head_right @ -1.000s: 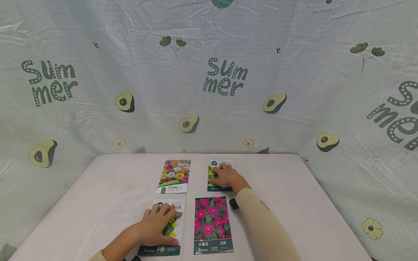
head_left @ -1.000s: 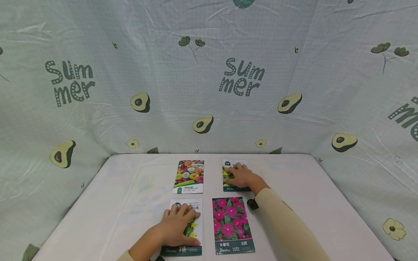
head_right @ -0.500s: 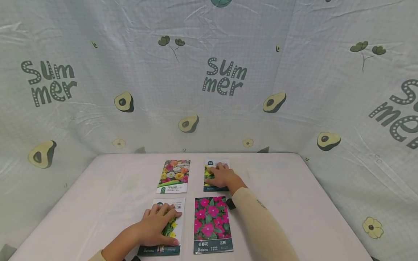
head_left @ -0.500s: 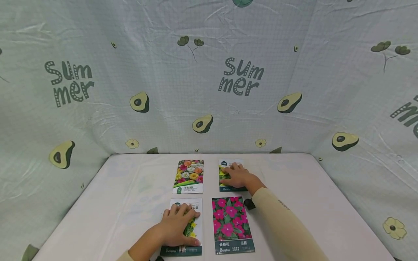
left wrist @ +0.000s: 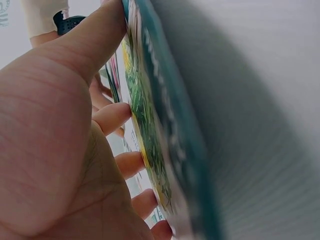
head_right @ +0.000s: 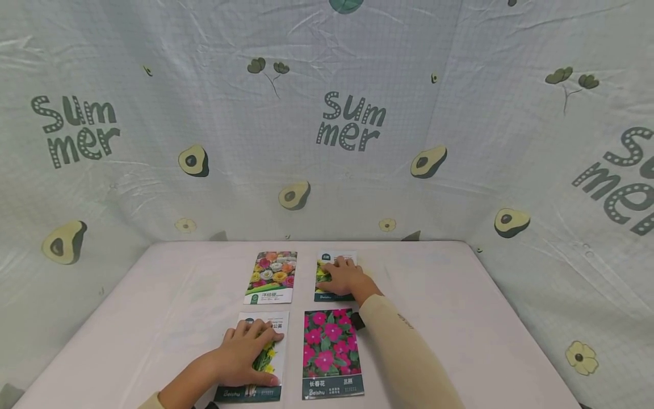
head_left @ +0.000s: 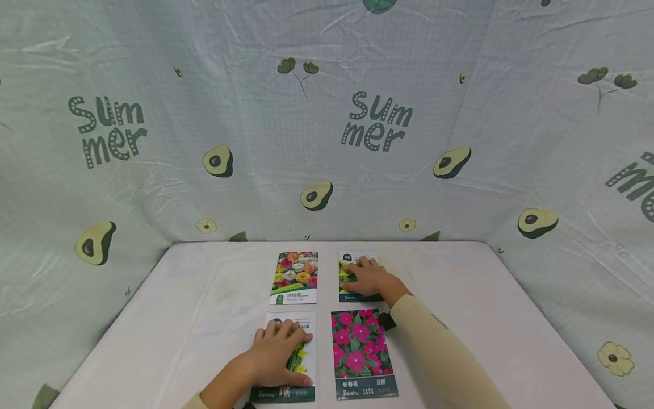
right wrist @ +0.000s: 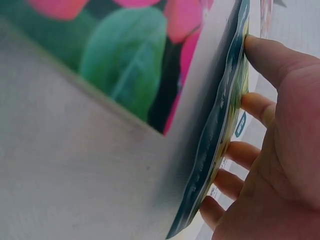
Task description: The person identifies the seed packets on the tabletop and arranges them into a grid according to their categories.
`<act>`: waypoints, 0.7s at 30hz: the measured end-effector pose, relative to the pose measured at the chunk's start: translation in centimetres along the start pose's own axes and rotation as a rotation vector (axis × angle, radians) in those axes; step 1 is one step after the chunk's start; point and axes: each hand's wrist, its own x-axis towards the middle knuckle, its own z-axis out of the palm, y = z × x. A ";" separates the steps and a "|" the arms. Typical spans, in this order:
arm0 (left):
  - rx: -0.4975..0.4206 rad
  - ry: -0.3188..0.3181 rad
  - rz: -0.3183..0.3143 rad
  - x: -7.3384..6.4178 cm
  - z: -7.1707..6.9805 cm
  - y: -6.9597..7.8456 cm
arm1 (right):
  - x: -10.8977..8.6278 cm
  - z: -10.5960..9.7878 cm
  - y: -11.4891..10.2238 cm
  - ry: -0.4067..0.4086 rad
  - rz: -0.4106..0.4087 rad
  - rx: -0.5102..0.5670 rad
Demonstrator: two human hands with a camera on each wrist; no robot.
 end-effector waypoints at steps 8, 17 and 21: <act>0.001 -0.023 -0.013 0.1 -0.1 0.0 | 0.2 0.3 -0.4 -0.008 0.013 0.002; -0.013 -0.009 -0.016 0.3 0.2 0.1 | 0.2 0.0 -0.9 -0.016 -0.005 0.005; -0.008 -0.009 -0.022 0.2 0.1 0.3 | 0.3 0.0 -1.0 -0.022 -0.011 0.007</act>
